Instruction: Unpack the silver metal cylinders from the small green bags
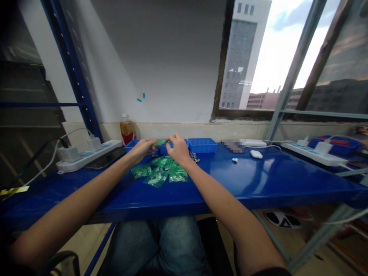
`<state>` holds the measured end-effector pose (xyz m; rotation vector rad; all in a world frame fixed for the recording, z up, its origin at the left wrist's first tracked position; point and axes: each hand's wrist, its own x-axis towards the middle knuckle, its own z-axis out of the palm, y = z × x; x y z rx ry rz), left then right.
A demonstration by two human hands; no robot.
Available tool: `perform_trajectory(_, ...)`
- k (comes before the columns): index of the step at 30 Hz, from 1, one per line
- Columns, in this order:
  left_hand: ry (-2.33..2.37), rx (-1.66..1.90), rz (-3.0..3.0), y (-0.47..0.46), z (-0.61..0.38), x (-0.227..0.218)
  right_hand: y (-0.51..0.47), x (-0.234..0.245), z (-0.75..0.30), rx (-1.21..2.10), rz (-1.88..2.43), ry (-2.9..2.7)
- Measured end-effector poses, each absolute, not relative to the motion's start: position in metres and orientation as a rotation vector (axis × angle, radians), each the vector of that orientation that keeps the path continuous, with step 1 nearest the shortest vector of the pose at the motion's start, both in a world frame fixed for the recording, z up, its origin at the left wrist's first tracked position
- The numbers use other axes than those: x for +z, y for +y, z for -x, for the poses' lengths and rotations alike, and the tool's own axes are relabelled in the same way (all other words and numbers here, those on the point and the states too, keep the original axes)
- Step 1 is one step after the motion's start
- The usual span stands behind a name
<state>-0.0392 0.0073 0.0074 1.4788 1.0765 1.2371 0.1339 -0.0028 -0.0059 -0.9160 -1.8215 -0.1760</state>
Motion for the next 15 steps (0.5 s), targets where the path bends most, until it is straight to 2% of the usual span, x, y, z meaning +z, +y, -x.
perform_trajectory(3, 1.036, 1.334, -1.455, 0.010, 0.040, 0.007, 0.001, -0.007, -0.133, -0.077, 0.981, -1.729)
perform_trajectory(10, 0.940, 1.480, -1.496, 0.010, 0.040, 0.007, 0.008, -0.005, -0.132, 0.697, 1.118, -1.519)
perform_trajectory(15, 0.784, 1.432, -1.616, 0.012, 0.037, 0.004, 0.002, -0.001, -0.128, 1.037, 1.119, -1.390)
